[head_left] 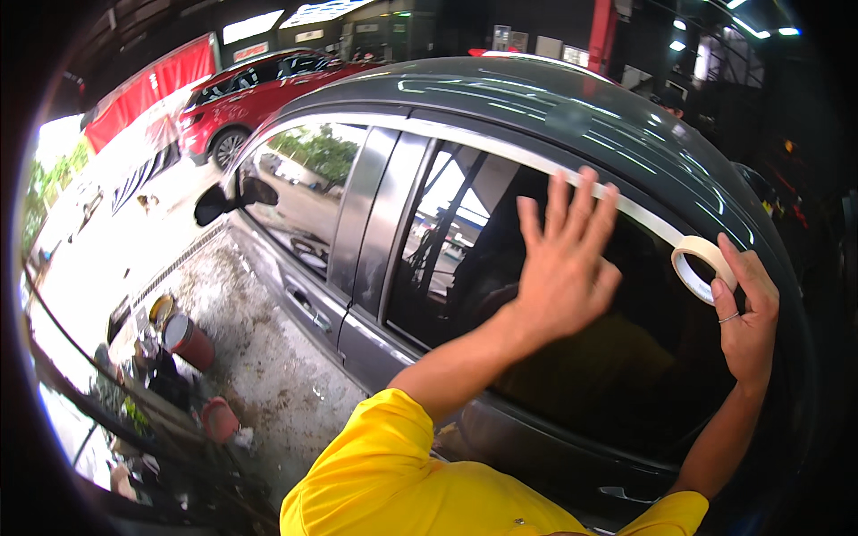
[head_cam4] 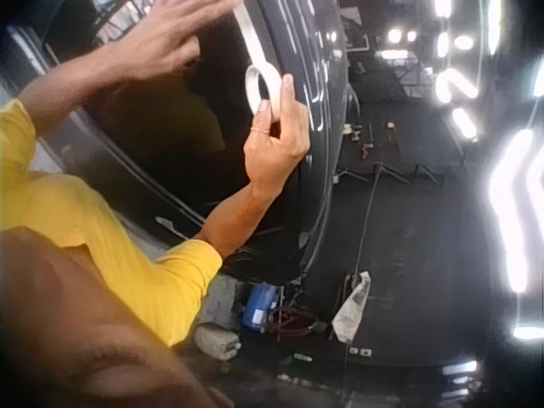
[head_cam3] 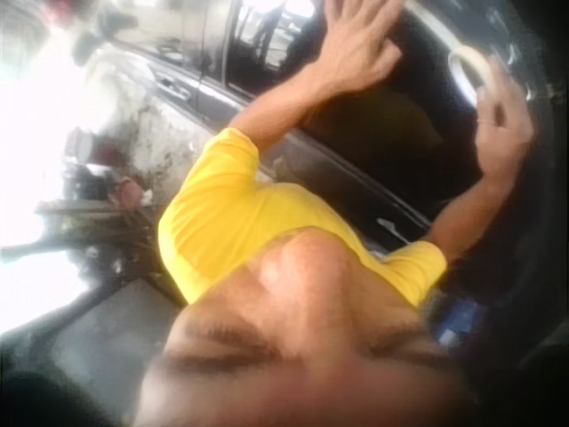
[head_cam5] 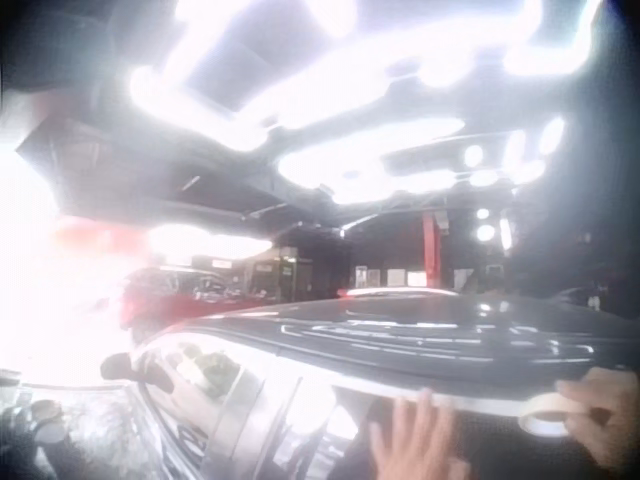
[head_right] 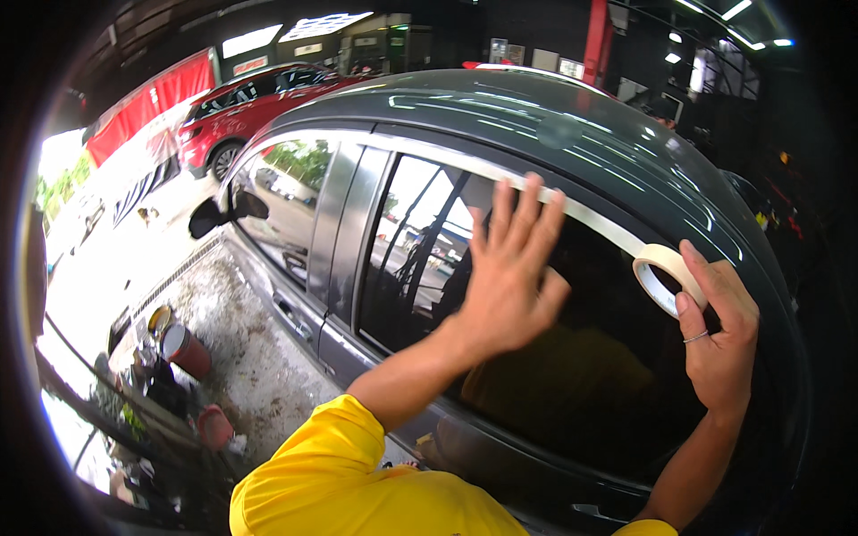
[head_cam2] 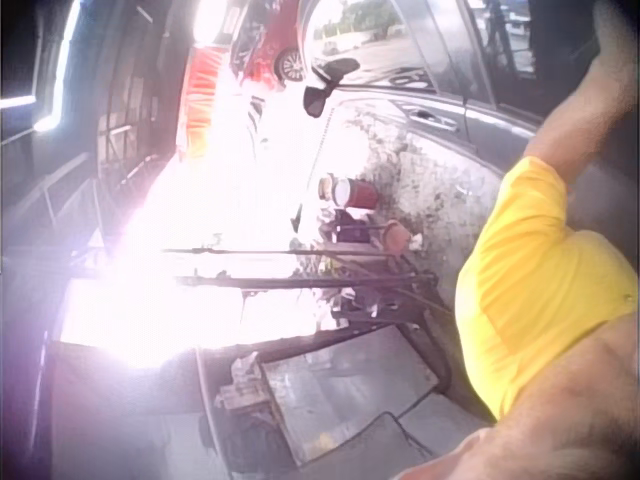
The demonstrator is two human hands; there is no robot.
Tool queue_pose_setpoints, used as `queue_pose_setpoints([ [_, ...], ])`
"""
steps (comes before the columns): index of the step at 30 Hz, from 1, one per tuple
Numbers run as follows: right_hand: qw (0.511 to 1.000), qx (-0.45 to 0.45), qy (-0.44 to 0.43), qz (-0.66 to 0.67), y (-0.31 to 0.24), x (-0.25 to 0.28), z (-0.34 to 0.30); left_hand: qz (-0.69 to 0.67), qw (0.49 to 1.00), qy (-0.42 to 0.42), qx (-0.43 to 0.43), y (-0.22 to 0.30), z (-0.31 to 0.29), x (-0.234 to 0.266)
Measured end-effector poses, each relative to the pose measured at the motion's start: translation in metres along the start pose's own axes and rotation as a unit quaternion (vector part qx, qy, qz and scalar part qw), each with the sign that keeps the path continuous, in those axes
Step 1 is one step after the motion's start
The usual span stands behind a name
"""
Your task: The person applies a strip of white tape along the upper edge of a car's side window. They peel the backing from the tape and press it firmly along the window frame from front to back.
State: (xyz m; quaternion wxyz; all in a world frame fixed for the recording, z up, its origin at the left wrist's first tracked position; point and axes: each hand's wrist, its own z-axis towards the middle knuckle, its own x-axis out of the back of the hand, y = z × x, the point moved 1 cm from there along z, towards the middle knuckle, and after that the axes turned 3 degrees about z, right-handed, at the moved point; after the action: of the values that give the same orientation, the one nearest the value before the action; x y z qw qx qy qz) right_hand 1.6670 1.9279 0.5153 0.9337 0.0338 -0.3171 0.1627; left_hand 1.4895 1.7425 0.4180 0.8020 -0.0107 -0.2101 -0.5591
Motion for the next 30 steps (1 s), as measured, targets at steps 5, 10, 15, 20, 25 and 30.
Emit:
queue_pose_setpoints([
  [5, 0.996, -0.066, -0.012, 0.063, 0.022, -0.016, -0.012, -0.479, 0.859, -0.083, 0.162, 0.062, -0.03, -0.024],
  [10, 0.987, -0.128, -0.028, 0.095, 0.032, -0.02, -0.026, -0.555, 0.797, -0.081, 0.222, 0.084, -0.022, -0.052],
  [15, 0.995, -0.083, 0.025, 0.052, 0.035, 0.009, -0.073, -0.488, 0.846, -0.036, 0.21, 0.101, -0.027, -0.071],
  [20, 0.974, -0.097, 0.19, 0.078, 0.039, 0.056, -0.215, -0.4, 0.902, -0.007, 0.162, 0.096, -0.031, -0.065],
  [25, 0.816, -0.319, 0.47, 0.104, 0.014, 0.099, -0.419, -0.382, 0.916, -0.023, 0.121, 0.035, -0.054, -0.035],
  [30, 0.47, -0.655, 0.546, -0.228, -0.056, 0.062, -0.785, -0.452, 0.881, -0.06, 0.126, 0.026, 0.007, -0.037],
])
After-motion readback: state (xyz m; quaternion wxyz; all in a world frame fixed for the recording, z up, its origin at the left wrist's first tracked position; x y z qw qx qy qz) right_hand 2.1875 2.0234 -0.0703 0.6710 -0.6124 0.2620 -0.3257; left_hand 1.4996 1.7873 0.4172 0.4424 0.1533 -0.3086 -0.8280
